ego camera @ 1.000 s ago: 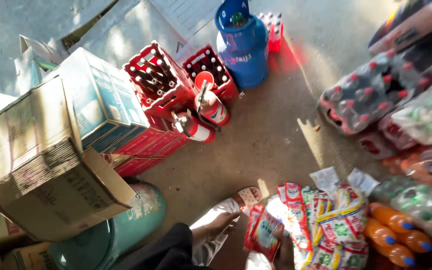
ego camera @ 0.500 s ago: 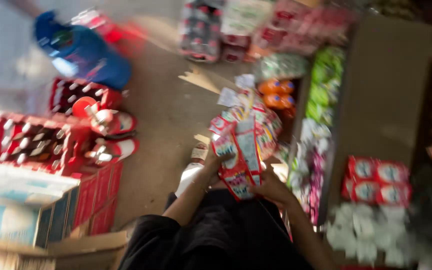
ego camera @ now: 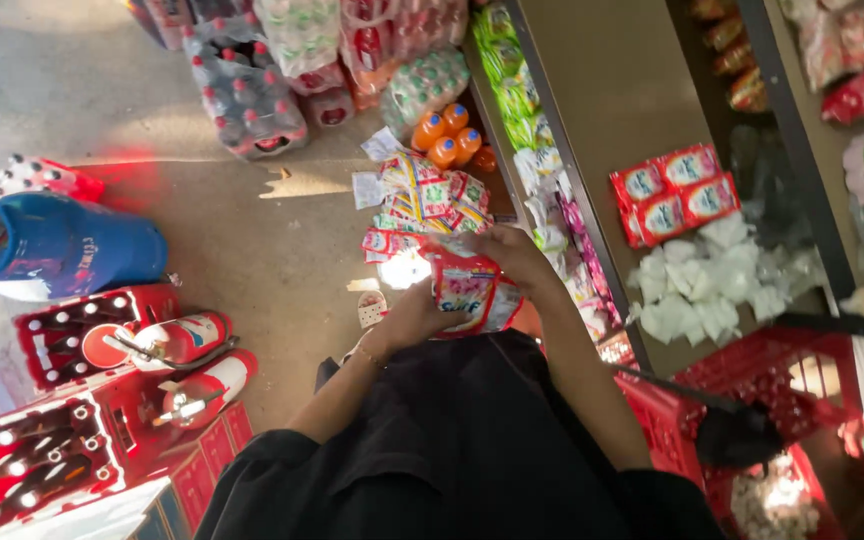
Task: The person organizes and arranges laundry detergent sachets on a shelf or display area.
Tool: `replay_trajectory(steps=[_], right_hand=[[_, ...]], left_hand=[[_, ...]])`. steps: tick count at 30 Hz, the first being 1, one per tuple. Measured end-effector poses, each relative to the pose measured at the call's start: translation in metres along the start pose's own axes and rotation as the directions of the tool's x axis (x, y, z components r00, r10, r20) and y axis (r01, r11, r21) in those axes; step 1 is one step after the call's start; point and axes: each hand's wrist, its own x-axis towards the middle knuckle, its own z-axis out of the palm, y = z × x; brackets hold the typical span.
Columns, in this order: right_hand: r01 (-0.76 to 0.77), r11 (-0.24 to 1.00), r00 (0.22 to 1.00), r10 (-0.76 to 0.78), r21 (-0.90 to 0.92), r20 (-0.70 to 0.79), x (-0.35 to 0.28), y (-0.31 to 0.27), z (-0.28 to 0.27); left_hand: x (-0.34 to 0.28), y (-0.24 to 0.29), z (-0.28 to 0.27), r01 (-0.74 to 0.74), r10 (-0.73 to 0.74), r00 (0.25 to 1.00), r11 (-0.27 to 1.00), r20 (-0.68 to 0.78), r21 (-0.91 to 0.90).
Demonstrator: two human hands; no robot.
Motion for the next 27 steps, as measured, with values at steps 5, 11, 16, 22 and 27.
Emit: replay_trajectory(steps=[5,11,16,22,27], right_hand=[[-0.111,0.992,0.994,0.11,-0.059,-0.018,0.025,0.046,-0.004],[0.297,0.91,0.953,-0.262,0.288,-0.155,-0.025,0.006,-0.003],[0.609,0.717,0.793,-0.555,0.339,-0.251,-0.083,-0.051,-0.001],[0.853,0.444,0.519,-0.776,0.273,-0.36,-0.15,-0.108,-0.048],[0.937,0.289,0.349,-0.811,0.197,-0.47,-0.18,-0.122,-0.101]], left_hand=[[-0.005,-0.027,0.013,-0.021,0.023,0.998,0.999,0.05,-0.042],[0.016,-0.053,0.01,0.118,-0.104,0.99,0.979,0.091,-0.167],[0.053,-0.121,0.007,0.045,-0.102,0.995,0.595,-0.02,-0.803],[0.084,-0.162,-0.047,-0.071,-0.275,0.946,0.335,-0.17,-0.94],[0.074,-0.241,-0.093,-0.063,-0.45,0.818,0.549,-0.359,-0.833]])
